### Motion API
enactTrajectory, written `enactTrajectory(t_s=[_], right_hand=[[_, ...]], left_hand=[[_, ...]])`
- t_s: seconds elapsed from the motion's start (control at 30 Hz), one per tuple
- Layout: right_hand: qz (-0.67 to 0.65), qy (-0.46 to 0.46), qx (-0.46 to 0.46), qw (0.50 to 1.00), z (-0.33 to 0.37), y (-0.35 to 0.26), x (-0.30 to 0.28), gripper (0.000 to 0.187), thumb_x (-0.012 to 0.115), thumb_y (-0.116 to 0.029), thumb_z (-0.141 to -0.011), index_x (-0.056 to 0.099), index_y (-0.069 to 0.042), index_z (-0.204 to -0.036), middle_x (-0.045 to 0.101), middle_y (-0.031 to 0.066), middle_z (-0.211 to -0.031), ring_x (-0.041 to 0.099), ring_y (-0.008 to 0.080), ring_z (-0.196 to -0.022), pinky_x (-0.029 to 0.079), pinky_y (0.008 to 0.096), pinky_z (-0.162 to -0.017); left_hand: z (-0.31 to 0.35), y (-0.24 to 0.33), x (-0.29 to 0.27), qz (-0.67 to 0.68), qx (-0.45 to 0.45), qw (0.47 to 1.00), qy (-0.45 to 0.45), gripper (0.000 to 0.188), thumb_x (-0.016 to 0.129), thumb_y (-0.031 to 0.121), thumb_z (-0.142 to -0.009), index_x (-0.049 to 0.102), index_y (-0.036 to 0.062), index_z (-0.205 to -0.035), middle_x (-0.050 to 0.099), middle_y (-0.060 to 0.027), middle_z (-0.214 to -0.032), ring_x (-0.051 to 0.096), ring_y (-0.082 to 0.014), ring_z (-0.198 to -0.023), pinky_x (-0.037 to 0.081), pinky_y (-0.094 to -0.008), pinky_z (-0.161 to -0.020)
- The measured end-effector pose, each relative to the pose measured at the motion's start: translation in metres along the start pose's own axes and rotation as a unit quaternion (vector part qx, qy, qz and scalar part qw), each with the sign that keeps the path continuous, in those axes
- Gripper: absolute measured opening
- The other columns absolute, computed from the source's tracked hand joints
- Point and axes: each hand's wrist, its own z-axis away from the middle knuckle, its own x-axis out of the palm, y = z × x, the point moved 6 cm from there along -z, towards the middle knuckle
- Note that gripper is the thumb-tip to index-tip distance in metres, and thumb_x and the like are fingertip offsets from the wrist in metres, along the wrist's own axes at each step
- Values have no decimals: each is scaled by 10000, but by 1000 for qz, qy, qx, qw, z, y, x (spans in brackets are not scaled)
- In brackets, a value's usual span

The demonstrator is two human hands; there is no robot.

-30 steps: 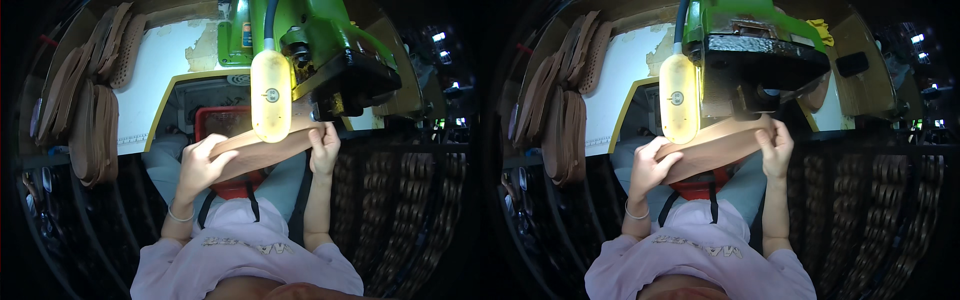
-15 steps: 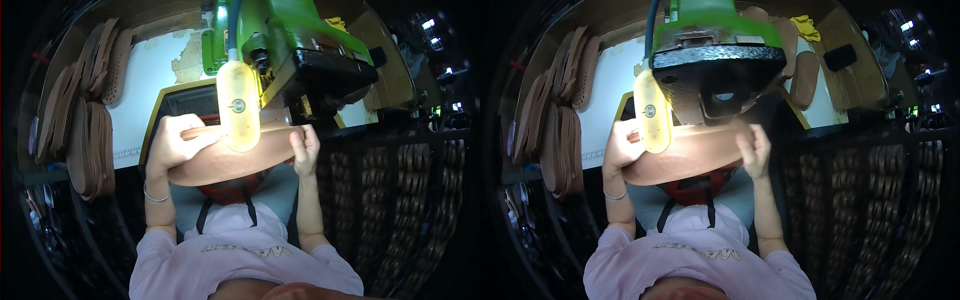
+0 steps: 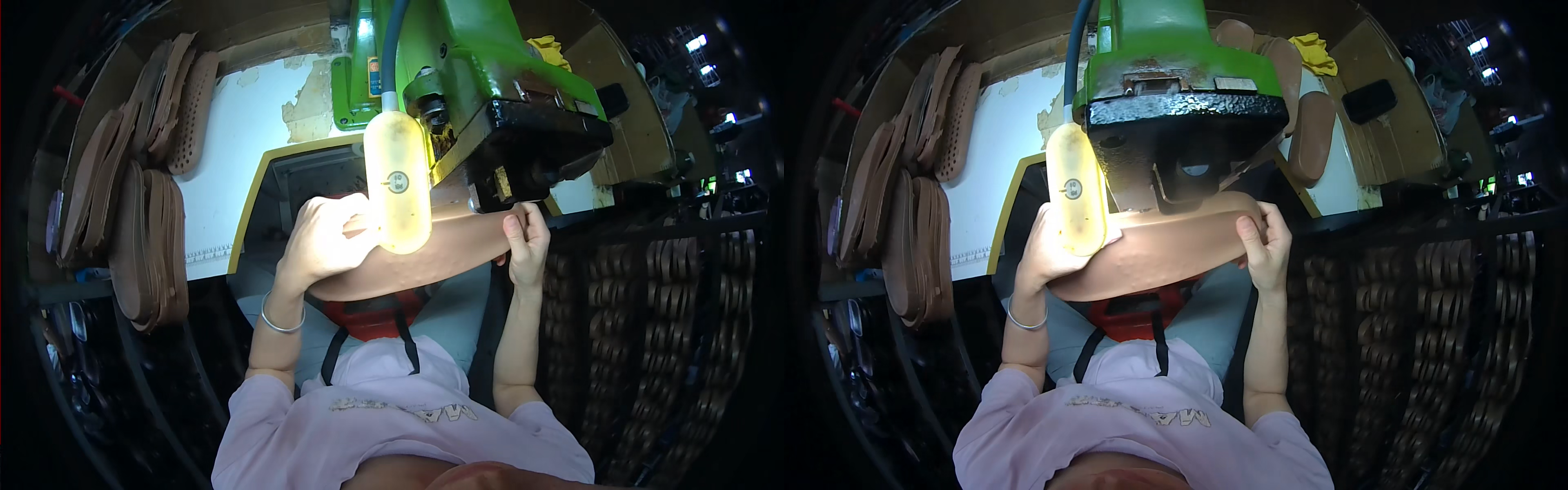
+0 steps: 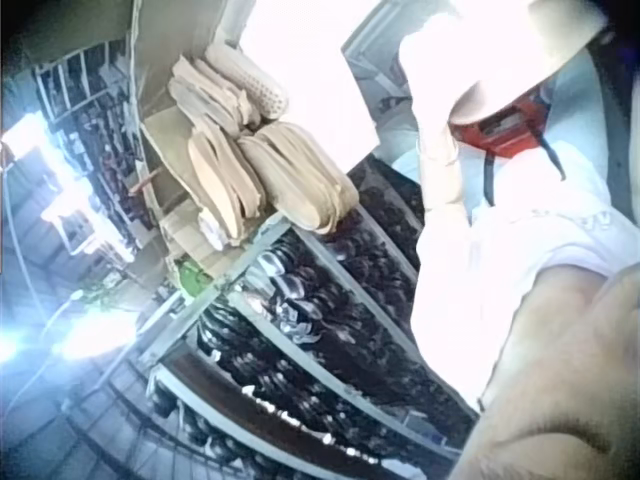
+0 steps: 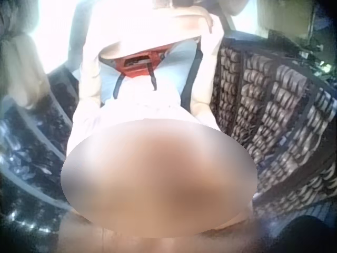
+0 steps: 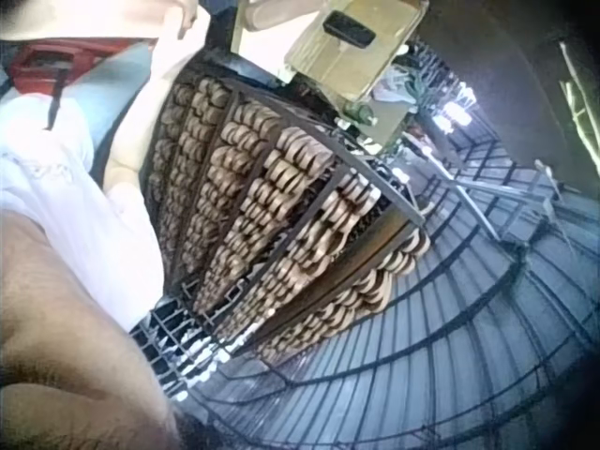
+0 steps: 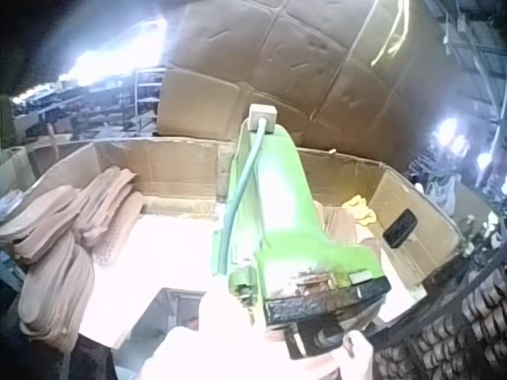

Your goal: The person sits at a workbench and repeatedly smooths the edges of brown shoe insoles using a green grinding machine. They pick up an insole, press its edges against the rotating grinding wheel, and then place the finished item on a stack to the right. The process is repeated for multiple insoles.

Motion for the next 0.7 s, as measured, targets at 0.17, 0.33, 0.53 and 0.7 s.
enactTrajectory(t_s=[0.17,0.33,0.53,0.7], right_hand=[[-17,-52,11,998,4,0,36,272,635,-218,-916,534,6,-1034,604,32,-768,483,20,-498,344,162,-385],[-8,-71,25,997,13,-5,70,279,656,-180,-897,556,10,-1075,636,39,-826,505,12,-521,367,152,-395],[-16,-74,72,995,8,5,79,500,759,-38,-776,487,23,-1192,667,103,-925,637,109,-685,496,204,-510],[-84,-38,-10,996,-5,0,100,350,736,34,-759,452,23,-964,651,108,-830,601,61,-615,459,161,-504]], left_hand=[[26,-22,-25,38,-153,987,-27,170,728,128,-741,651,-19,-778,617,-166,-640,604,-191,-538,470,-287,-550],[63,-38,-46,55,-198,979,-5,189,735,125,-749,627,-28,-728,610,-97,-586,553,-85,-540,424,-244,-513],[129,-49,-15,86,-230,969,38,187,692,131,-813,575,5,-740,520,-24,-560,477,-60,-517,377,-241,-480],[176,-34,68,135,-227,959,107,149,626,125,-864,574,1,-928,641,-105,-705,628,-152,-619,484,-307,-565]])
